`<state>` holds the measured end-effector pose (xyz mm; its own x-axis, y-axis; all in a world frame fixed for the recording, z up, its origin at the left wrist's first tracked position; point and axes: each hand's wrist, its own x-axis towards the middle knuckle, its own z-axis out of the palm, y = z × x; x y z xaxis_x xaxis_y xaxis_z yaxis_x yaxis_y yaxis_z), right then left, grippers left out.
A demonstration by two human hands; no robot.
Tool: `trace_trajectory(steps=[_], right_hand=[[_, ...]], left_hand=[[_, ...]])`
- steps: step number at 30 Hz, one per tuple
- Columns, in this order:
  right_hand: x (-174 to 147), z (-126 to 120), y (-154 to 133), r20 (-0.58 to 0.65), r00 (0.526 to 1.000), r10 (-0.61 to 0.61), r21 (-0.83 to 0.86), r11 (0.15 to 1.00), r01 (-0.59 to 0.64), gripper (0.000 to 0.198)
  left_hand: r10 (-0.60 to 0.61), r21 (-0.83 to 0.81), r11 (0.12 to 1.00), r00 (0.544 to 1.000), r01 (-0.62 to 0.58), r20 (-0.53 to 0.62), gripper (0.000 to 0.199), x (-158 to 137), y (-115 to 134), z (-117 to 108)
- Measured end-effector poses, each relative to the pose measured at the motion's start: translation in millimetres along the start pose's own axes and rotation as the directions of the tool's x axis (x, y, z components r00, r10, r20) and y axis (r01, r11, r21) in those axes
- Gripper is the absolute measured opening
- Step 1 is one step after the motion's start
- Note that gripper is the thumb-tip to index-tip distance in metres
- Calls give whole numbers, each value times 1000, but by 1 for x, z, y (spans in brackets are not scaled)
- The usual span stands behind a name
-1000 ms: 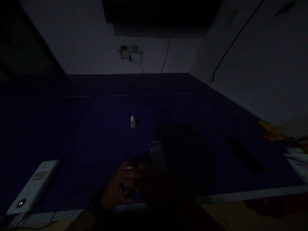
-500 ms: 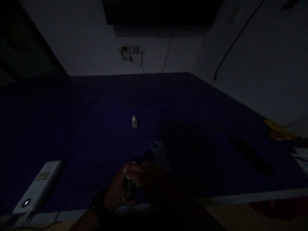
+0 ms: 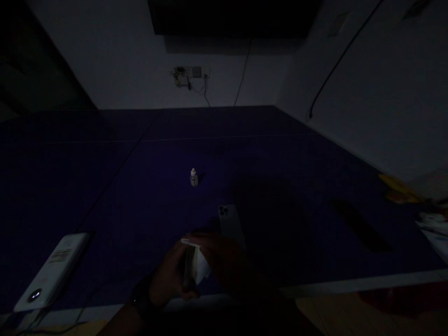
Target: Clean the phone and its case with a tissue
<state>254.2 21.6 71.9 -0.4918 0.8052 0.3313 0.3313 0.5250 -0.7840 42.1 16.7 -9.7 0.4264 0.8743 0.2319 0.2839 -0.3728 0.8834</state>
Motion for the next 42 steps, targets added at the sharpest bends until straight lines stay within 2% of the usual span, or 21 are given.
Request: trace_trajectory(steps=[3,5,7,9,11,12,14,16,18,22,26,28,31,34,36,39,40,42], right_hand=[[-6,-2,0,96,974,-207,-100,971,216,39],[-6,-1,1,143,947,-289,-115,945,306,40],[-3,2,3,105,965,-240,-79,965,249,41],[1,5,3,38,996,-85,-27,996,86,41],[2,6,2,6,999,41,5,999,-41,42],[2,6,2,6,999,45,11,999,-45,42],[-1,4,1,66,997,-50,-5,999,50,41],[-4,2,2,180,971,-156,-47,985,166,41],[-6,0,3,233,953,-193,-71,974,215,41],[-4,1,0,134,973,-188,-26,981,193,45],[0,3,-5,13,992,-126,31,992,126,54],[2,4,-5,-35,990,-137,36,990,139,51],[5,4,-2,7,977,-214,-38,976,214,49],[3,1,2,51,968,-245,-182,951,251,53],[-2,-1,4,132,958,-255,-257,925,281,51],[-8,-2,7,236,928,-289,-269,898,349,45],[-8,-1,8,231,933,-277,-260,906,333,44],[-6,1,9,164,971,-175,-230,950,210,44]], left_hand=[[31,-17,999,1000,-31,-2,113,2,1,-1],[20,-25,999,1000,-20,-9,111,2,0,0],[-4,-35,999,1000,4,-8,111,1,0,0],[-17,-47,999,1000,16,-21,113,0,0,1],[-11,-54,998,999,9,-35,114,1,1,0],[-5,-64,998,999,2,-38,114,2,2,0],[9,-88,996,999,-12,-32,112,4,3,0],[16,-107,994,999,-19,-32,110,5,5,0],[14,-113,993,999,-18,-42,109,5,5,0],[0,-125,992,999,-5,-44,115,3,7,0],[2,-148,989,1000,-5,-18,114,3,7,0],[11,-166,986,1000,-13,-14,116,4,6,0],[19,-167,986,1000,-21,-12,118,5,4,0],[-1,-134,991,1000,-1,-9,119,5,4,-1],[-11,-118,993,1000,9,-12,114,5,6,-2],[-11,-116,993,1000,9,-10,100,7,9,-3],[-8,-120,993,1000,7,-11,99,8,10,-4],[2,-130,992,1000,-4,-21,105,9,12,-4]])
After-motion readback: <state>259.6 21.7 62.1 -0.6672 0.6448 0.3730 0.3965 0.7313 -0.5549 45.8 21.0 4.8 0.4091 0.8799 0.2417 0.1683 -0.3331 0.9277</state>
